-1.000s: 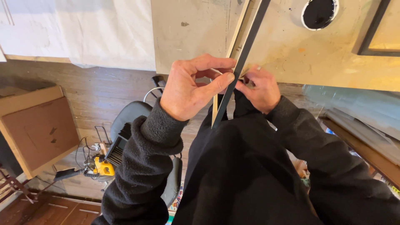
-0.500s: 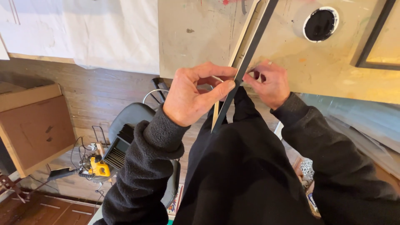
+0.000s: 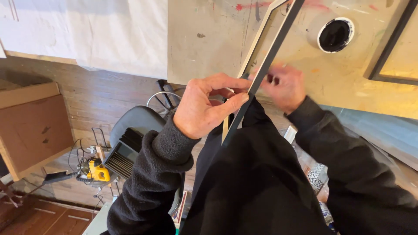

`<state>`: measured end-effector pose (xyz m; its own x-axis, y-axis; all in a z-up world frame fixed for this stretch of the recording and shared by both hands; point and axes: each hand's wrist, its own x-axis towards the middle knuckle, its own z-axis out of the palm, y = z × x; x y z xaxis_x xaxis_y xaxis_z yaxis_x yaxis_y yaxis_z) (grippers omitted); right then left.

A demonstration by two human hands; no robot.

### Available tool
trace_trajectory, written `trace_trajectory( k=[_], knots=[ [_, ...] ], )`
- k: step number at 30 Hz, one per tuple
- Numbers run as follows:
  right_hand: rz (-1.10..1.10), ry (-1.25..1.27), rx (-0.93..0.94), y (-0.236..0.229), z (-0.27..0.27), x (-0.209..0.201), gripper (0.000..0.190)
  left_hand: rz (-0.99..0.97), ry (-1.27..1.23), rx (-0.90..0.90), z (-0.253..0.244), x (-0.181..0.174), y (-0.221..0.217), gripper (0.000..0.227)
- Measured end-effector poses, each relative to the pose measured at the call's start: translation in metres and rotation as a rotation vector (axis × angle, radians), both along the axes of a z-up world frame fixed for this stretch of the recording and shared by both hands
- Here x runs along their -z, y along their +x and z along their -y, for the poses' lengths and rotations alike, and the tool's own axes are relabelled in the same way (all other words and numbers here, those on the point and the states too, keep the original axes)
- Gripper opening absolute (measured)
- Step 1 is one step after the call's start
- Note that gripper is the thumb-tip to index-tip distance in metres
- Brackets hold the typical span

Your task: Staining the inner edges of wooden picture frames using a black stain and a foam brush.

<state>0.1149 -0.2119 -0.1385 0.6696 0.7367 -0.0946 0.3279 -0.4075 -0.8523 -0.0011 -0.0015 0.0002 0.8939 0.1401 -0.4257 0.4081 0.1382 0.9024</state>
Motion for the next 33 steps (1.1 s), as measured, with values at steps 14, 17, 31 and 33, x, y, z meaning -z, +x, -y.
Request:
trace_trajectory(
  k=[14, 17, 31, 33],
  knots=[
    [0.016, 0.01, 0.054, 0.041, 0.014, 0.03, 0.017, -0.061, 0.008, -0.001, -0.003, -0.002, -0.002, 0.027],
    [0.048, 0.062, 0.142, 0.071, 0.015, 0.023, 0.016, -0.063, -0.008, 0.002, -0.003, -0.001, -0.001, 0.027],
    [0.703, 0.064, -0.194, 0.059, 0.01, -0.009, 0.027, -0.083, -0.107, -0.004, 0.001, -0.001, 0.001, 0.027],
    [0.694, 0.012, -0.225, 0.06, 0.005, -0.006, 0.03, -0.087, -0.11, -0.015, 0.0, -0.001, 0.0, 0.026]
  ],
)
